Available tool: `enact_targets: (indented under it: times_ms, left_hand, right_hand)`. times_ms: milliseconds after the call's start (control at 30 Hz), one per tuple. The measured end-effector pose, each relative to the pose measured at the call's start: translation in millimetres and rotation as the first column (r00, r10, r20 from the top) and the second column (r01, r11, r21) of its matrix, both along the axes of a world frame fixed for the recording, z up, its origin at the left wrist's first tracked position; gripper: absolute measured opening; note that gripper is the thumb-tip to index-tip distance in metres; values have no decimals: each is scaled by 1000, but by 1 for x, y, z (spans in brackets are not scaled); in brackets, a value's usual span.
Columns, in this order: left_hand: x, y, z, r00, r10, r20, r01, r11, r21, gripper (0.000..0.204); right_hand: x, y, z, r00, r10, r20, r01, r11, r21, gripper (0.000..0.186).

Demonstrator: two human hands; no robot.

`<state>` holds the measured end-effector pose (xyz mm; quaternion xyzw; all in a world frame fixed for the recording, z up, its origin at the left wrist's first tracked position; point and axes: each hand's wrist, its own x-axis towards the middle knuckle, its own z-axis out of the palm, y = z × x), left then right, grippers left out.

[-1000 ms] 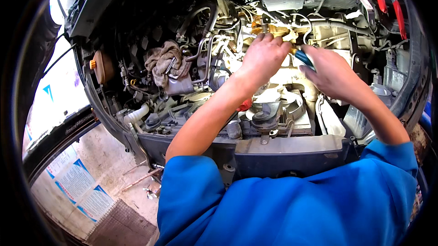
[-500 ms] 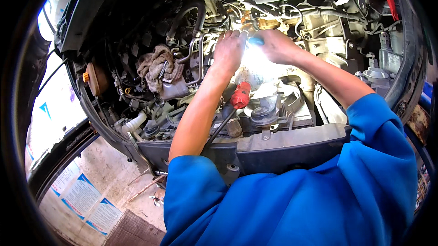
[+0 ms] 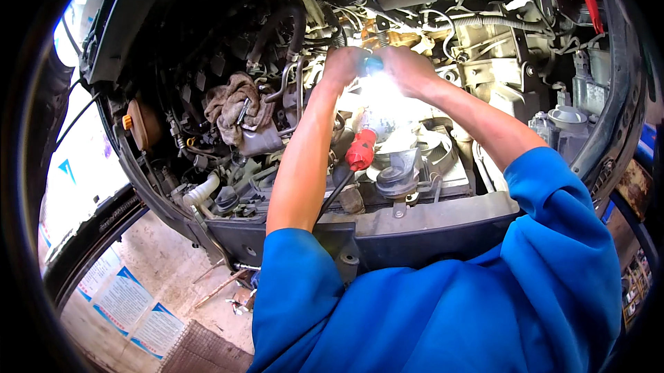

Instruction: The person disconnects a hose, uses a screwdriver to loosen a clamp, and uses pliers on components inside the engine bay while holding a work light.

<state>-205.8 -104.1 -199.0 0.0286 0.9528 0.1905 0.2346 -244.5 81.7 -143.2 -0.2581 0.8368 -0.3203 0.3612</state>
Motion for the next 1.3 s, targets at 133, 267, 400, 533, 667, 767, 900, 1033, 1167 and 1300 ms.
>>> enact_targets:
  times_ms: [133,267,400,533,667,767,900,1033,1167,1300]
  left_hand:
    - [-4,-5,0,986,151,66,-160,970,180,31]
    - [-5,0,7,983,164,87,-183,937,297,33]
    - [-1,-4,-4,994,108,-26,-100,969,224,35]
    - [0,0,-1,968,86,-237,-27,970,241,36]
    - [12,5,-23,951,-59,-303,58,998,-12,25]
    - [0,26,-5,984,-90,-156,73,991,-112,13]
    - [5,19,-19,949,-122,-289,101,991,-87,14]
    - [5,14,-19,952,-154,-266,136,987,-87,12]
    - [8,14,-29,942,-160,-294,123,982,-140,11]
    - [6,8,-39,953,-106,-284,100,994,-36,11]
  right_hand:
    - [-9,-9,8,997,75,0,-75,994,75,35]
    - [-9,-6,2,998,60,-24,-59,996,60,37]
    - [-9,-10,0,992,118,-40,-115,990,84,38]
    - [-9,-5,4,994,108,20,-109,991,74,40]
    - [13,4,-1,991,49,-121,-46,998,34,42]
    - [15,20,-20,994,-25,-109,19,998,-60,32]
    - [13,18,-21,997,-57,-50,51,991,-123,42]
    - [14,14,-27,998,-55,-32,50,988,-143,42]
    - [15,18,-38,996,-79,-37,66,961,-268,42]
    - [13,16,-35,996,-83,-36,73,972,-221,44]
